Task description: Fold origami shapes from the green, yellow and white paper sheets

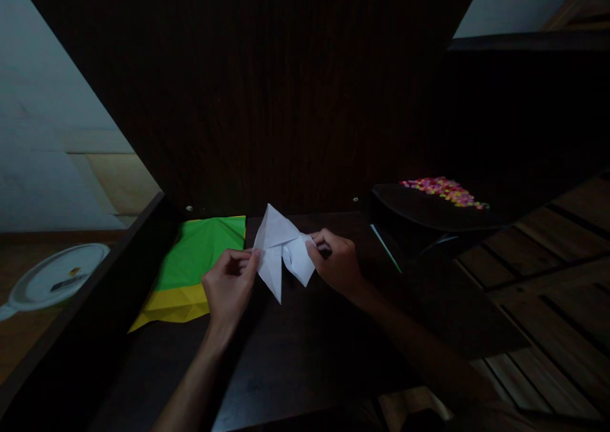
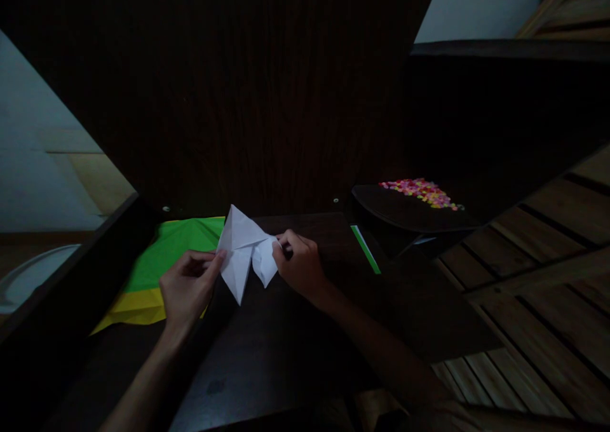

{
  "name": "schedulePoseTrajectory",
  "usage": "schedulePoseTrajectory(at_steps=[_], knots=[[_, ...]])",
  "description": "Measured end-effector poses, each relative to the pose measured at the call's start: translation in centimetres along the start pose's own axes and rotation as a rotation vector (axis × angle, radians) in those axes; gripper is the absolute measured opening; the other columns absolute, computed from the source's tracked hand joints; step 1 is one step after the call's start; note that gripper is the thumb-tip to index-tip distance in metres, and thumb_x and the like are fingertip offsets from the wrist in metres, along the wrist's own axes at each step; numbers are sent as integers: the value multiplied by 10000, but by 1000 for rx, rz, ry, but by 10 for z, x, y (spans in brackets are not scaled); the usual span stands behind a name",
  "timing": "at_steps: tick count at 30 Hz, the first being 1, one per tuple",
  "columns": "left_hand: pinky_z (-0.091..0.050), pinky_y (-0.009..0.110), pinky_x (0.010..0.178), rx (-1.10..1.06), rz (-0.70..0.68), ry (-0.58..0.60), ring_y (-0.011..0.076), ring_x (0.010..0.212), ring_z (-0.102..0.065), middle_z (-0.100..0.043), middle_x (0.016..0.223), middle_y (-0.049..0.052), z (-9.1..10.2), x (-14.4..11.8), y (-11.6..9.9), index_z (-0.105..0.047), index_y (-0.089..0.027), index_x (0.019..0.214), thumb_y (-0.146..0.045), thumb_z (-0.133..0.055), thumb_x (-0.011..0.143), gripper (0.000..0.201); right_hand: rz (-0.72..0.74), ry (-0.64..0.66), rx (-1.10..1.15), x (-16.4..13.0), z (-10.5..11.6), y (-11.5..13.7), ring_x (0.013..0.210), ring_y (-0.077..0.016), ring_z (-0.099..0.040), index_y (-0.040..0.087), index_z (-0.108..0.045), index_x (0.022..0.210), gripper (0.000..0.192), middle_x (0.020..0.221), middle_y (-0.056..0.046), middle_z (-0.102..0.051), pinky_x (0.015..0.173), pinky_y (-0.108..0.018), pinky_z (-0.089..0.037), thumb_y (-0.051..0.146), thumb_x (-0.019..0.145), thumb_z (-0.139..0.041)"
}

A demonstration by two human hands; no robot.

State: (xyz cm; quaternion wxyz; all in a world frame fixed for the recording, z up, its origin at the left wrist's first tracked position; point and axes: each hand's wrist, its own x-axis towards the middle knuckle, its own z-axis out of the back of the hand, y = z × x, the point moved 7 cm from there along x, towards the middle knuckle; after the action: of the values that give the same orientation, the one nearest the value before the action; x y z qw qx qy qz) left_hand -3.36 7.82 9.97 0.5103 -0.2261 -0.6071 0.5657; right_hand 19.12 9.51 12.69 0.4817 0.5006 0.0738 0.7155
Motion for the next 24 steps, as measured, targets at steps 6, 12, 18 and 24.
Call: schedulePoseTrajectory(at_steps=[6,12,18,24], knots=[[-603,299,715,-35,-126,68,210,830,-748,-786,933,67,-4,-7,-6,-672,-193,703,-275,-745,797,145,-199,80,195,1,-8,-22,598,-142,-649,192,-640,897,131,840,-49,-728,559,-254,-525,177,769,-616],[-590,265,689,-71,-193,117,200,856,-740,-774,987,88,-8,-11,-14,-653,-187,731,-230,-737,812,124,-205,144,325,2,-13,-29,777,-178,-714,215,-725,1072,281,1007,-55,-759,685,-300,-576,162,825,-602],[-567,233,638,-108,-75,173,150,753,-715,-718,1182,99,-7,-5,-6,-674,-191,1071,-253,-668,855,225,-84,104,470,4,-8,-18,1071,-204,-684,273,-775,972,287,1115,-33,-744,943,-403,-549,117,834,-577],[-592,353,801,64,-131,282,234,949,-720,-695,1248,96,-13,-5,-1,-596,-200,1333,-279,-574,906,435,89,39,379,2,-1,-1,1061,-202,-689,270,-770,989,377,1156,-43,-728,902,-407,-564,46,846,-503]])
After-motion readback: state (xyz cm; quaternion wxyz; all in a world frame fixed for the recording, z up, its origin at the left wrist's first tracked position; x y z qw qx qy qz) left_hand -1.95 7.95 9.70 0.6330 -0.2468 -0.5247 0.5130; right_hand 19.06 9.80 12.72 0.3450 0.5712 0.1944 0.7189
